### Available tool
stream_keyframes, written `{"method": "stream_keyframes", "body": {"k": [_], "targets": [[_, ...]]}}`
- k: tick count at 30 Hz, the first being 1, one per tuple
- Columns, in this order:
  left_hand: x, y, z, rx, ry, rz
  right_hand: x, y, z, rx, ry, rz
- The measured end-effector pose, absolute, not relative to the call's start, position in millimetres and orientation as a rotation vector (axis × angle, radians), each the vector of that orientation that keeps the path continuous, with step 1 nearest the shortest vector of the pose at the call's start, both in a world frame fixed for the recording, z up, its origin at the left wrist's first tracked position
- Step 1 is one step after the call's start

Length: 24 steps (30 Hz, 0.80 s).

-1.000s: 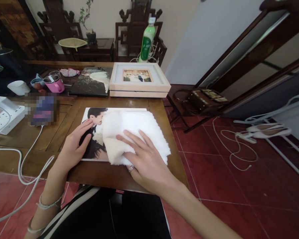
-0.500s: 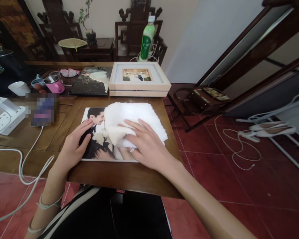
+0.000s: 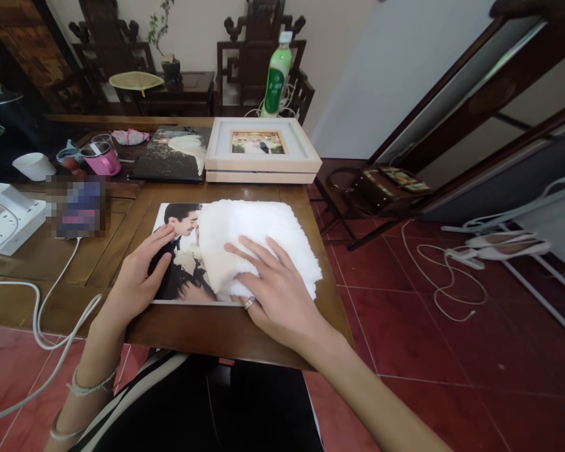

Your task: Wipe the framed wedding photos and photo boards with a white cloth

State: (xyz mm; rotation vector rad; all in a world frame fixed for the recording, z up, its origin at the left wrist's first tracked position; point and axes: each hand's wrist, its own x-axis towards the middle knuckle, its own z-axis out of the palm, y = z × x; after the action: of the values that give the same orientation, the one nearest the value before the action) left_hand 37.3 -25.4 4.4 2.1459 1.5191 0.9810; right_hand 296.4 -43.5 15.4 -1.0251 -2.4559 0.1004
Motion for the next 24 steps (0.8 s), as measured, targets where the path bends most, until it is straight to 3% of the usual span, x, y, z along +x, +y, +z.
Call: {"method": "stream_keyframes", "body": {"k": [10, 24], "targets": [[37.2, -24.9, 4.8, 2.148, 1.528, 0.965, 303.6, -50.8, 20.1, -0.932, -2.527, 0.127], [35.8, -25.3, 2.4, 2.164, 1.507, 0.984, 297.0, 27.1, 10.5, -1.075, -2.478, 0.002]]}}
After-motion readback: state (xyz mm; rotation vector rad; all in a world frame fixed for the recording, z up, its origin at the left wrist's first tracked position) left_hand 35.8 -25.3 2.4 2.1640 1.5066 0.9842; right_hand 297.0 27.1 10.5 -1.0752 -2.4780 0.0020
